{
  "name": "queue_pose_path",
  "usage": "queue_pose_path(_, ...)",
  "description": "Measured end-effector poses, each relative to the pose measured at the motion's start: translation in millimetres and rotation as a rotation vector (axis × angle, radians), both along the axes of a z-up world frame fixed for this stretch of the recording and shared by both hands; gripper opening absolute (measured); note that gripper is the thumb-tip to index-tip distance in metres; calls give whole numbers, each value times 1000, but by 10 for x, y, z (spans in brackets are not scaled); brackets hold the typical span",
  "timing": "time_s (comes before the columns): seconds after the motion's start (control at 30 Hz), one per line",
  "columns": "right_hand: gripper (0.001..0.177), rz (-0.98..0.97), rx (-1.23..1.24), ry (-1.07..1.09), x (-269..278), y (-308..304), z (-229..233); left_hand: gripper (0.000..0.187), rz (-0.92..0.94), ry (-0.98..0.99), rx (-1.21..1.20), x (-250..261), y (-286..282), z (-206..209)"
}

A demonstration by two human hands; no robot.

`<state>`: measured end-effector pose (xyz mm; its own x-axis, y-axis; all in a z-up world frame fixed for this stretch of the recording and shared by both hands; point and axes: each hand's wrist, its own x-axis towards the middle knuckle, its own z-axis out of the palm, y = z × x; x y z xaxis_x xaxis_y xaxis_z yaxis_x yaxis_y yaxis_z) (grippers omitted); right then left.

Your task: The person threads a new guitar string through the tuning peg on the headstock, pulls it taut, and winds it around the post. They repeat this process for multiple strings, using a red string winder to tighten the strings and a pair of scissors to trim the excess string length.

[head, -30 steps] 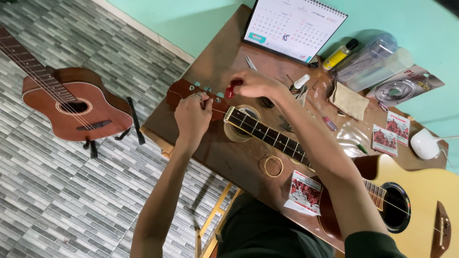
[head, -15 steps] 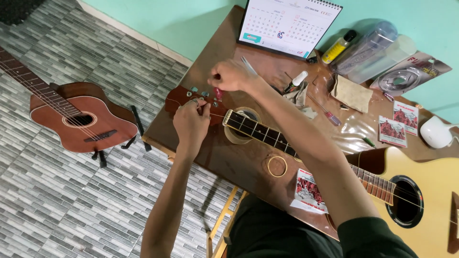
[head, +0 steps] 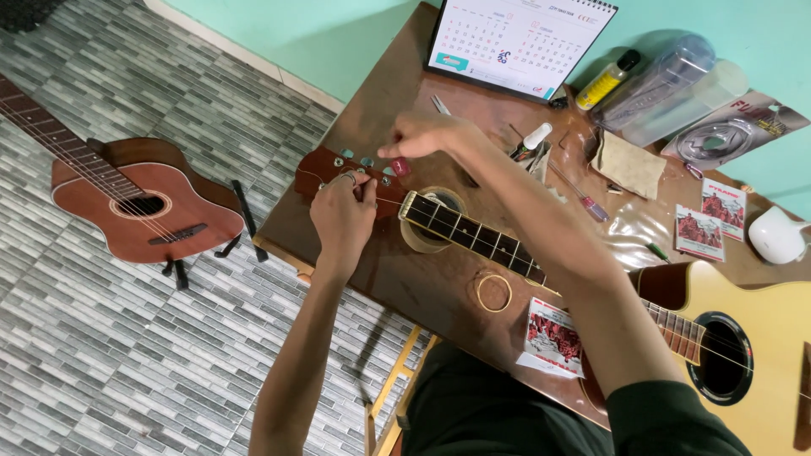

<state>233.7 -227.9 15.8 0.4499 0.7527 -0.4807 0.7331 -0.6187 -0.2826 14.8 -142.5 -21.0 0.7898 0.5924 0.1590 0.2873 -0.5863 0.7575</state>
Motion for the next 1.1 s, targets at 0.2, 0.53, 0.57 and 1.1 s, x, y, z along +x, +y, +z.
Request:
queue_pose_path(0.2, 37, -64, 125, 434, 175, -275, 88, 13, -6, -78, 51, -19, -17, 24)
queue_pose_path(0.53, 39, -505, 676, 793, -7, -246, -199, 11, -11, -55, 93, -28, -38, 101)
queue_pose_path(0.57, 39, -569, 708, 830, -33, -227, -224, 10, -3, -46, 109, -33, -34, 107)
queue_pose_path(1.1, 30, -483, 433, 657, -47, -407, -443, 8, 33, -99, 131, -13, -9, -52)
